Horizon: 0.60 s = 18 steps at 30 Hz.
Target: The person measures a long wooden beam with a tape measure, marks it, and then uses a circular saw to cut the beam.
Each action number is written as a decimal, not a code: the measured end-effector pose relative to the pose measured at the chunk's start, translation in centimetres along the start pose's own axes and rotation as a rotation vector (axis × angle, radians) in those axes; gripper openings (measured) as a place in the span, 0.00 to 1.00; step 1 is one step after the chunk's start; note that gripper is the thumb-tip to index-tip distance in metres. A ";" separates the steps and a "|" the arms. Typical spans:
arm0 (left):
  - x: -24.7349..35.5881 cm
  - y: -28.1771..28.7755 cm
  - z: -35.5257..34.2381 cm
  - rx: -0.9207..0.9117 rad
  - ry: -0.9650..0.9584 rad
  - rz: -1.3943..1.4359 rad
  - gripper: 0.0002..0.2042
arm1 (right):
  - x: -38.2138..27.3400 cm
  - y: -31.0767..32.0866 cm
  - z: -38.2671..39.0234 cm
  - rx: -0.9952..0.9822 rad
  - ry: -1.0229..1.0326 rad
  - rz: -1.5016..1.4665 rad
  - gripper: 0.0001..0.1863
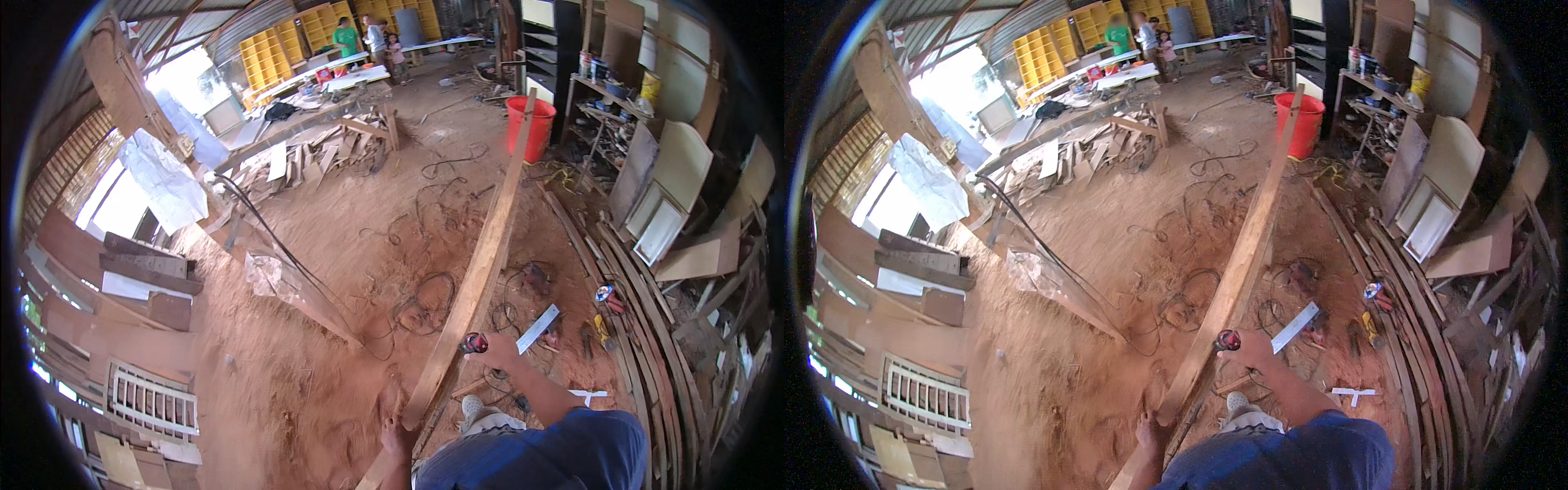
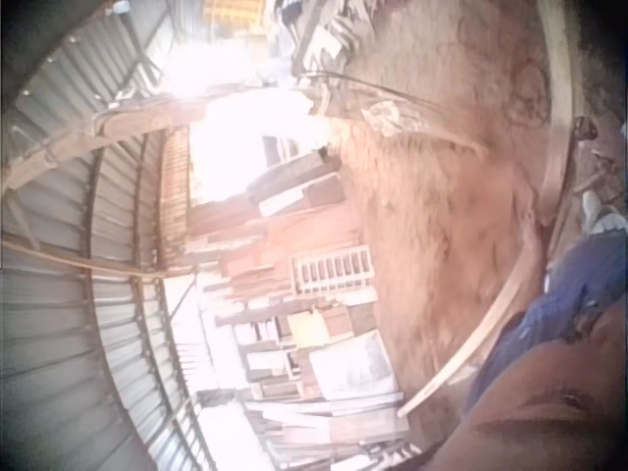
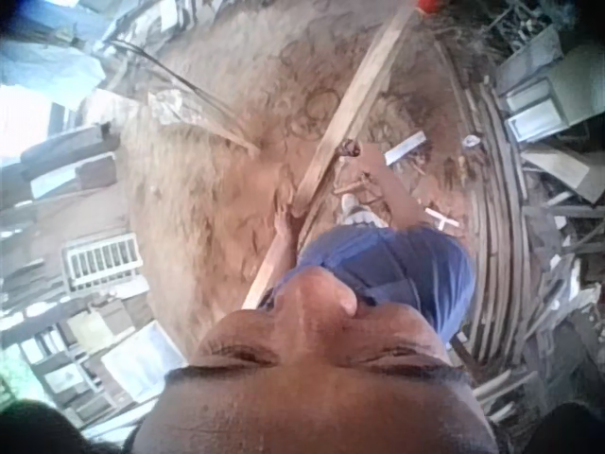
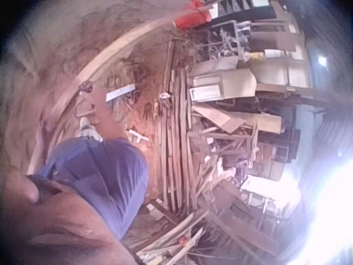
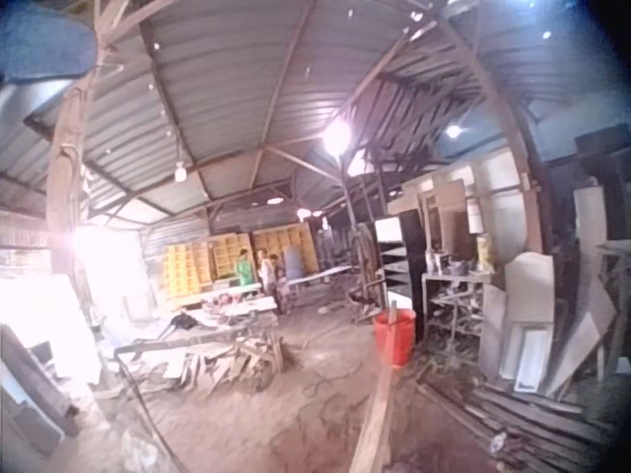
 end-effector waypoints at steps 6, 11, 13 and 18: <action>-0.7 0.0 0.4 -0.024 0.056 -0.007 0.31 | 0.3 1.6 -3.0 0.042 -0.002 0.046 0.36; -6.4 -0.2 4.8 -0.100 0.154 -0.018 0.31 | 1.1 -0.1 -2.1 0.003 -0.036 0.098 0.38; -9.0 0.5 7.1 -0.115 0.169 -0.007 0.31 | 2.2 -1.2 -1.3 0.025 -0.023 0.061 0.38; -17.7 2.2 14.4 -0.187 0.240 0.061 0.37 | 0.7 -3.0 2.8 0.050 -0.009 0.016 0.37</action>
Point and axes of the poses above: each hand's wrist, its own z-axis away from the middle knuckle, its own y-axis out of the back of the hand, x = y × z, the point moved 2 cm from there along -z, towards the middle knuckle, and after that the axes turned 2 degrees about z, right-handed, at the moved point
